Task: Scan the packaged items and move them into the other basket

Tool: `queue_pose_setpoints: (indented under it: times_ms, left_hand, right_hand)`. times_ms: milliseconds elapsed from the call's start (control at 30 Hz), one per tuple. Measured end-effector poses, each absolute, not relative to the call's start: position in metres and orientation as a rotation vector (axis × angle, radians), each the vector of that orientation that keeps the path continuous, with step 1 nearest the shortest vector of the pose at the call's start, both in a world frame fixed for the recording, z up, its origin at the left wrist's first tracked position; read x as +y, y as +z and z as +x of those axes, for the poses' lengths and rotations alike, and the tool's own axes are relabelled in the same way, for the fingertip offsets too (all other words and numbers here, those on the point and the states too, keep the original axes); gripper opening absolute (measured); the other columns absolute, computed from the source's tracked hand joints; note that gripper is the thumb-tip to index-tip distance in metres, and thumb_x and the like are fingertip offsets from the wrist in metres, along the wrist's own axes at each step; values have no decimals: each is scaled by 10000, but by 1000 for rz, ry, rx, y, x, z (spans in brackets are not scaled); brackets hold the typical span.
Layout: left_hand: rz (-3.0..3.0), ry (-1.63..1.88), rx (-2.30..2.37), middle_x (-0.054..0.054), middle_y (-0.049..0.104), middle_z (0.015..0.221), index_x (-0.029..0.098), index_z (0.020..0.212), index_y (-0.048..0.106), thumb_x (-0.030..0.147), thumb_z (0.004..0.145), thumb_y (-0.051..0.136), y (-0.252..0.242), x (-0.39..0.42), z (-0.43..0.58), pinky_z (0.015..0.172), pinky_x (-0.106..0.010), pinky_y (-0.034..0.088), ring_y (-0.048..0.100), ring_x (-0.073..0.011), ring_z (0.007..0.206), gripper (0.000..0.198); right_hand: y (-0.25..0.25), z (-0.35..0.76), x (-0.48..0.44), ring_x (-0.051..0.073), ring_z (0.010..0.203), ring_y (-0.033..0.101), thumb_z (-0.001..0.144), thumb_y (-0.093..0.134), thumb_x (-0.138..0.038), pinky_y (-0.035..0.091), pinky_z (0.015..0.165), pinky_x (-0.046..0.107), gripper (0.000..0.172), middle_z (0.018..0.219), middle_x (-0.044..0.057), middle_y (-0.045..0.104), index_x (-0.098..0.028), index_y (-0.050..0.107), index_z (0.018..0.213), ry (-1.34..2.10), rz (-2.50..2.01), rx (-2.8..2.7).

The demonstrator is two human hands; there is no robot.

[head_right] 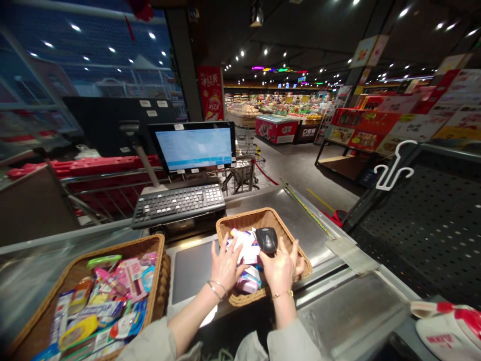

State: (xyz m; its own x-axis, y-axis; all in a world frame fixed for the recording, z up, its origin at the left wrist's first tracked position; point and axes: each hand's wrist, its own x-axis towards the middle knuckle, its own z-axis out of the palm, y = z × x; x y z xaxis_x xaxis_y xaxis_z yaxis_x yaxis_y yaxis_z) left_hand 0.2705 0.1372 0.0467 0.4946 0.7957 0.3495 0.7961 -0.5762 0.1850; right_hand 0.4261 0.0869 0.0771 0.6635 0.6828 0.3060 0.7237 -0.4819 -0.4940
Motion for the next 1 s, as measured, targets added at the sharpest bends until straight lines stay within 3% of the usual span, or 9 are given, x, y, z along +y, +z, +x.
queue_pose_setpoints:
  times_ms: [133, 333, 500, 700, 1000]
  left_hand:
    - [-2601, -729, -1515, -80, 363, 1543, 278, 1395, 463, 461, 863, 538, 61, 139, 244, 1147, -683, 80, 193, -363, 1456, 568]
    - [-2400, -735, -1695, -79, 335, 1558, 270, 1411, 446, 615, 802, 570, 77, 136, 184, 1154, -666, 129, 165, -369, 1463, 711]
    - [-2199, -676, -1885, -82, 340, 1555, 275, 1414, 450, 580, 817, 577, 74, 134, 124, 1143, -661, 162, 179, -365, 1461, 682]
    - [-2026, -587, -2055, -75, 301, 1571, 245, 1413, 458, 498, 845, 567, 63, 131, 52, 1159, -644, 107, 124, -366, 1472, 632]
    - [-1928, -389, -2303, -109, 318, 1561, 200, 1374, 512, 540, 837, 541, 44, 137, -13, 1152, -655, 58, 125, -397, 1463, 636]
  right_hand:
    - [84, 404, 92, 317, 1402, 263, 761, 536, -520, 165, 1087, 547, 406, 1310, 42, 615, -255, 736, 995, -101, -2192, -1178]
    - [94, 356, 105, 318, 1411, 253, 781, 504, -483, 177, 1088, 531, 427, 1275, 91, 635, -212, 732, 1020, -93, -2065, -1371]
    - [101, 313, 111, 323, 1402, 281, 760, 551, -450, 195, 1095, 534, 405, 1249, 80, 649, -224, 715, 1053, -57, -1937, -1505]
    - [99, 273, 114, 328, 1405, 270, 757, 588, -399, 190, 1093, 538, 315, 1274, 57, 636, -259, 728, 1002, 13, -1865, -1633]
    - [84, 236, 114, 329, 1411, 253, 755, 588, -430, 192, 1091, 564, 323, 1337, 43, 593, -271, 731, 996, 148, -1853, -1765]
